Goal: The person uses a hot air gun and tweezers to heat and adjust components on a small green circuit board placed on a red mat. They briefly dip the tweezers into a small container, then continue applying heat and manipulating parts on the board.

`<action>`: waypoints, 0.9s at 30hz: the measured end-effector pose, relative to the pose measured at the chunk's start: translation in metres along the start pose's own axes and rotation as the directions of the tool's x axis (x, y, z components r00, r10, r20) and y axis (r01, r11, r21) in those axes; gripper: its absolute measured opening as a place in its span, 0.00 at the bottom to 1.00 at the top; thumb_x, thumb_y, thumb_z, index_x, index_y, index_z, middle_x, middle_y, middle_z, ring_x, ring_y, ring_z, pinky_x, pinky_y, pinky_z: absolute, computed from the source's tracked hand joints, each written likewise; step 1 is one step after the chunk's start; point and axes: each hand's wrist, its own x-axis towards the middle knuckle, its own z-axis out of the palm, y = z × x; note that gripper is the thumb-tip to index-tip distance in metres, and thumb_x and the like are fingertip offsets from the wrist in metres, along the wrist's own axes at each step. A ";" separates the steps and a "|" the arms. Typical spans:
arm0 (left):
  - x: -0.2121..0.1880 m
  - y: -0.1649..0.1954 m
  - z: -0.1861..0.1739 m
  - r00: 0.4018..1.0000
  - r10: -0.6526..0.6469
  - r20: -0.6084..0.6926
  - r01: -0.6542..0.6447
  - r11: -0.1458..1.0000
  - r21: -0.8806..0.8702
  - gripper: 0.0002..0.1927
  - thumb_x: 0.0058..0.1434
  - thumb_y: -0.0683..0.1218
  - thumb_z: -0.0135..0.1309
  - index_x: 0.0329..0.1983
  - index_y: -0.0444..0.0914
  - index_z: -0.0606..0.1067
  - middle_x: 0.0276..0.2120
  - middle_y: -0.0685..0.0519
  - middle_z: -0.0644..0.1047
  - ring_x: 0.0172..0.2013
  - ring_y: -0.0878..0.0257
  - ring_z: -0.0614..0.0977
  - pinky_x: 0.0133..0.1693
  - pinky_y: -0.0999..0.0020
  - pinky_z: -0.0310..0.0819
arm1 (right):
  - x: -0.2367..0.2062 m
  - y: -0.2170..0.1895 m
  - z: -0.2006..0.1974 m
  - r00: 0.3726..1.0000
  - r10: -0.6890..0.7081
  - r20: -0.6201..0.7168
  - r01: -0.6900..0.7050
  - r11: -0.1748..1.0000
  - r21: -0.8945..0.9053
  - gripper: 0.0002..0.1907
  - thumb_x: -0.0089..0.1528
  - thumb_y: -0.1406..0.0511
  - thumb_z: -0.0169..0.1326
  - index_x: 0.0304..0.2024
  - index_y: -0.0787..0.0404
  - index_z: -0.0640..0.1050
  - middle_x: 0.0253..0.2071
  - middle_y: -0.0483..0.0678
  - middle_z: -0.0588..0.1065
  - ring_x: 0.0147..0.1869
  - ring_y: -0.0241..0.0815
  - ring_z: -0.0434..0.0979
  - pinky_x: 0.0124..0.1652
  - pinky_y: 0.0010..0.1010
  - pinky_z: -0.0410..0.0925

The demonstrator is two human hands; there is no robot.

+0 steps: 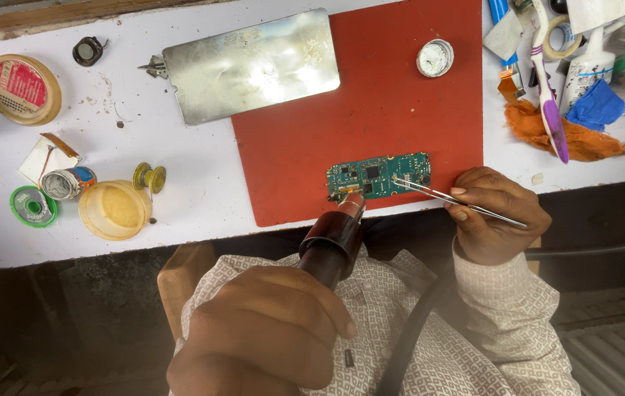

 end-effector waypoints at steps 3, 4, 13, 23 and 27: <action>0.018 0.003 0.003 1.000 0.014 0.010 -0.014 1.000 -0.010 0.19 0.64 0.47 0.52 0.20 0.36 0.63 0.18 0.47 0.74 0.20 0.53 0.81 0.32 0.53 0.89 | 0.000 0.002 0.000 1.000 -0.013 -0.001 0.013 1.000 0.015 0.12 0.59 0.72 0.69 0.44 0.69 0.82 0.31 0.56 0.79 0.32 0.44 0.79 0.34 0.27 0.71; 0.020 0.002 0.003 0.994 0.064 0.087 -0.056 0.994 -0.094 0.18 0.65 0.45 0.52 0.21 0.34 0.65 0.20 0.45 0.75 0.21 0.52 0.81 0.34 0.52 0.89 | 0.001 0.002 0.000 1.000 -0.019 -0.002 0.019 1.000 0.018 0.12 0.59 0.72 0.69 0.44 0.69 0.82 0.30 0.55 0.79 0.32 0.44 0.79 0.34 0.28 0.71; -0.033 -0.010 -0.010 1.000 0.000 -0.019 0.000 1.000 0.000 0.19 0.63 0.46 0.53 0.19 0.39 0.60 0.16 0.48 0.73 0.17 0.55 0.78 0.30 0.54 0.88 | 0.001 0.004 -0.001 1.000 -0.028 -0.001 0.028 1.000 0.008 0.11 0.59 0.72 0.69 0.43 0.69 0.82 0.29 0.55 0.78 0.32 0.43 0.79 0.33 0.27 0.70; -0.031 -0.001 0.007 0.969 -0.057 -0.240 0.079 0.993 0.082 0.20 0.61 0.48 0.53 0.17 0.38 0.61 0.15 0.51 0.72 0.16 0.58 0.79 0.27 0.57 0.88 | 0.000 0.003 -0.002 1.000 -0.020 0.007 0.020 1.000 0.006 0.12 0.60 0.72 0.69 0.44 0.69 0.82 0.30 0.56 0.78 0.32 0.43 0.79 0.33 0.27 0.70; -0.029 -0.003 -0.002 0.996 -0.038 -0.075 0.040 0.999 0.026 0.19 0.64 0.47 0.52 0.19 0.37 0.62 0.17 0.49 0.73 0.18 0.55 0.80 0.31 0.55 0.88 | 0.002 0.004 -0.001 0.999 -0.040 0.007 0.040 0.999 0.010 0.12 0.59 0.72 0.69 0.43 0.69 0.81 0.30 0.56 0.78 0.32 0.44 0.79 0.33 0.28 0.70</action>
